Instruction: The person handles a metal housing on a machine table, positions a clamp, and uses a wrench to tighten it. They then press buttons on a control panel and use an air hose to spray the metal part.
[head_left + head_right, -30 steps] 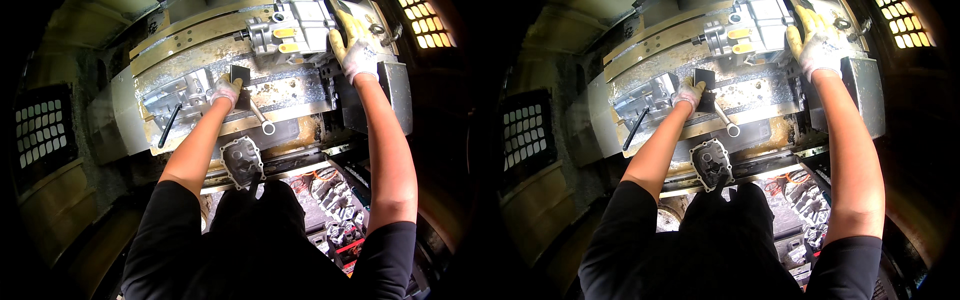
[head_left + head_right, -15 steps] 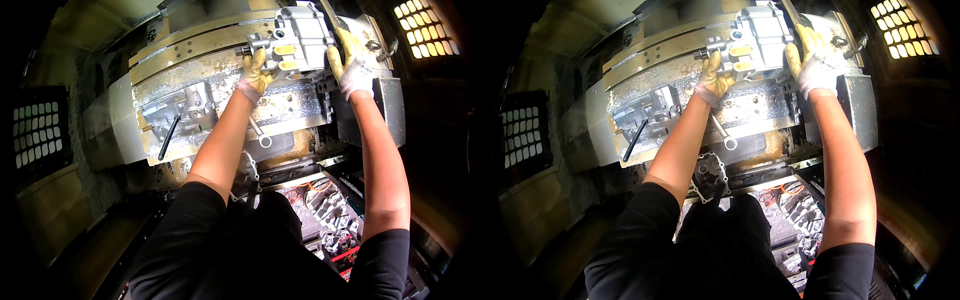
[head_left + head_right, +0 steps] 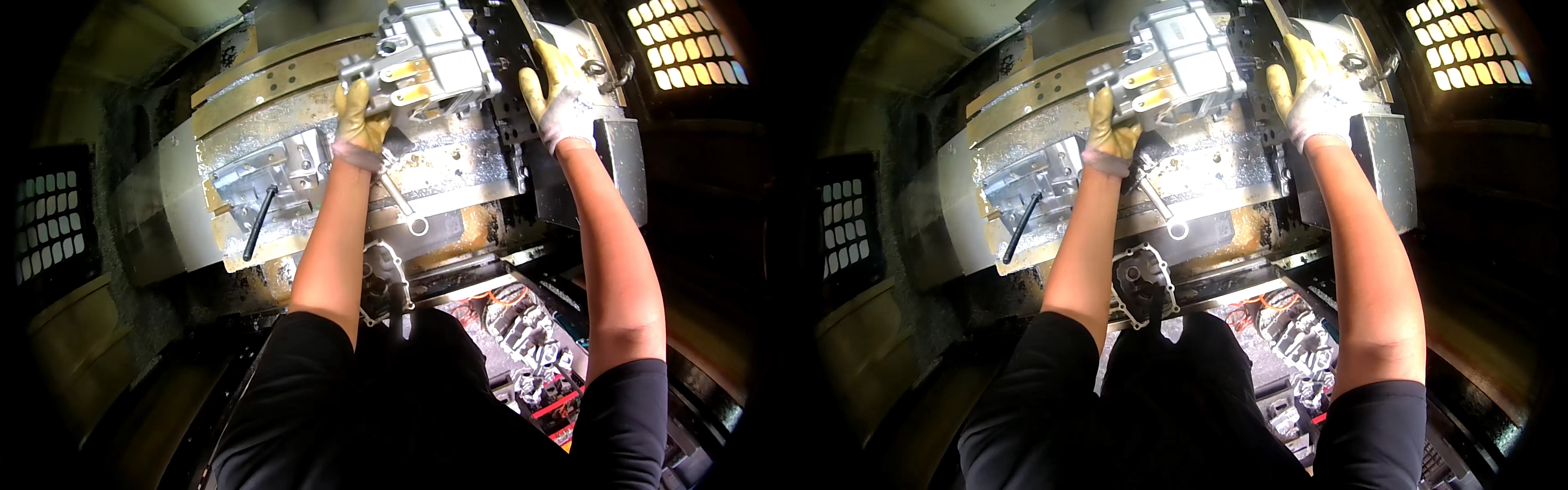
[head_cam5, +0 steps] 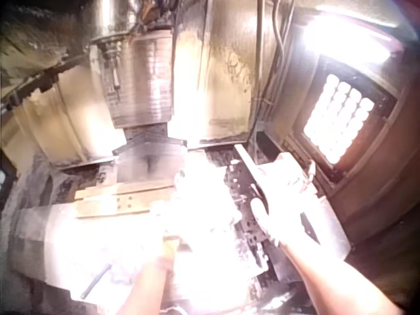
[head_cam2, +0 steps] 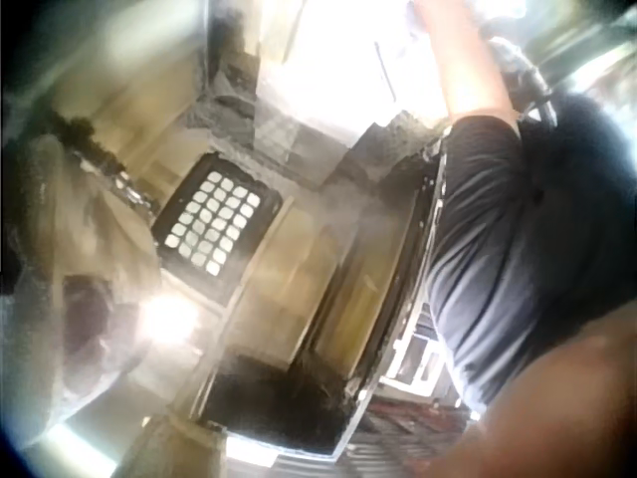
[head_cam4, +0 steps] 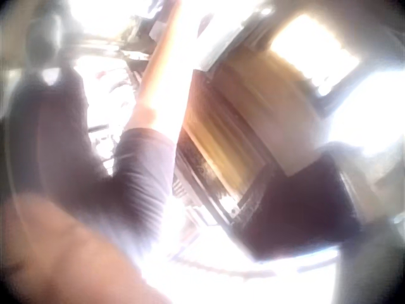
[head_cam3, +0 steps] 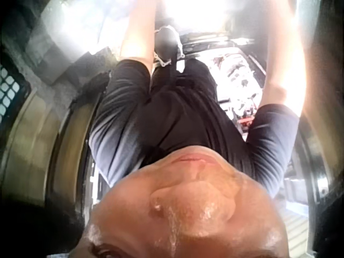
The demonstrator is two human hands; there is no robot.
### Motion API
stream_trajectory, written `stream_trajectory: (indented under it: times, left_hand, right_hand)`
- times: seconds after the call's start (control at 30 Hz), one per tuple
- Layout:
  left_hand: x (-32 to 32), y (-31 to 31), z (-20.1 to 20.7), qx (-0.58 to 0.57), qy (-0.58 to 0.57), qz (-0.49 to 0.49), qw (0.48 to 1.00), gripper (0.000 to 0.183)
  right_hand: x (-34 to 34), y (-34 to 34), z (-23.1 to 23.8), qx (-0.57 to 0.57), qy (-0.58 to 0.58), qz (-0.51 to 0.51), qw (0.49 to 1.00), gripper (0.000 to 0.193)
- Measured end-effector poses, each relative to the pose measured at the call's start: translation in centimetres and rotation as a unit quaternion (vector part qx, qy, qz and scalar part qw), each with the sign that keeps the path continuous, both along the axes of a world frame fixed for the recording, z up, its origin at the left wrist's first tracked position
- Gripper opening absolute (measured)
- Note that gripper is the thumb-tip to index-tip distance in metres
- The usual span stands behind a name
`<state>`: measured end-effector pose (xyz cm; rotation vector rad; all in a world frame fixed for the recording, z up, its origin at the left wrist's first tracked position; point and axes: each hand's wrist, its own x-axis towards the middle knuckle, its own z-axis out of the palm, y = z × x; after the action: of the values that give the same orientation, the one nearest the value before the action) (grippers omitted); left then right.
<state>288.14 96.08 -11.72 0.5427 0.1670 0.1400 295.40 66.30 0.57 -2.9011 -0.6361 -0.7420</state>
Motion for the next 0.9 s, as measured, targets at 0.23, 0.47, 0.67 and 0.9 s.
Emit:
stream_trajectory:
  times: [0.23,0.47,0.67,0.9]
  left_hand:
    - [-6.3,7.0,4.4,0.122,0.022,0.08,0.989,0.065]
    - [-14.1,8.3,24.0,0.828,0.006,0.178,0.531,0.08]
    - [-19.1,10.4,26.9,0.987,-0.041,0.141,0.062,0.085]
    - [-25.0,3.4,28.6,0.927,-0.197,0.215,0.237,0.089]
  right_hand:
    - [-0.4,-0.2,0.5,-0.009,-0.018,-0.008,1.0,0.052]
    - [-0.7,-0.3,0.7,-0.092,0.049,-0.114,0.988,0.066]
    - [-12.1,9.2,7.7,0.175,0.182,-0.075,0.965,0.068]
    - [-29.0,15.1,10.0,0.648,0.466,0.201,0.567,0.079]
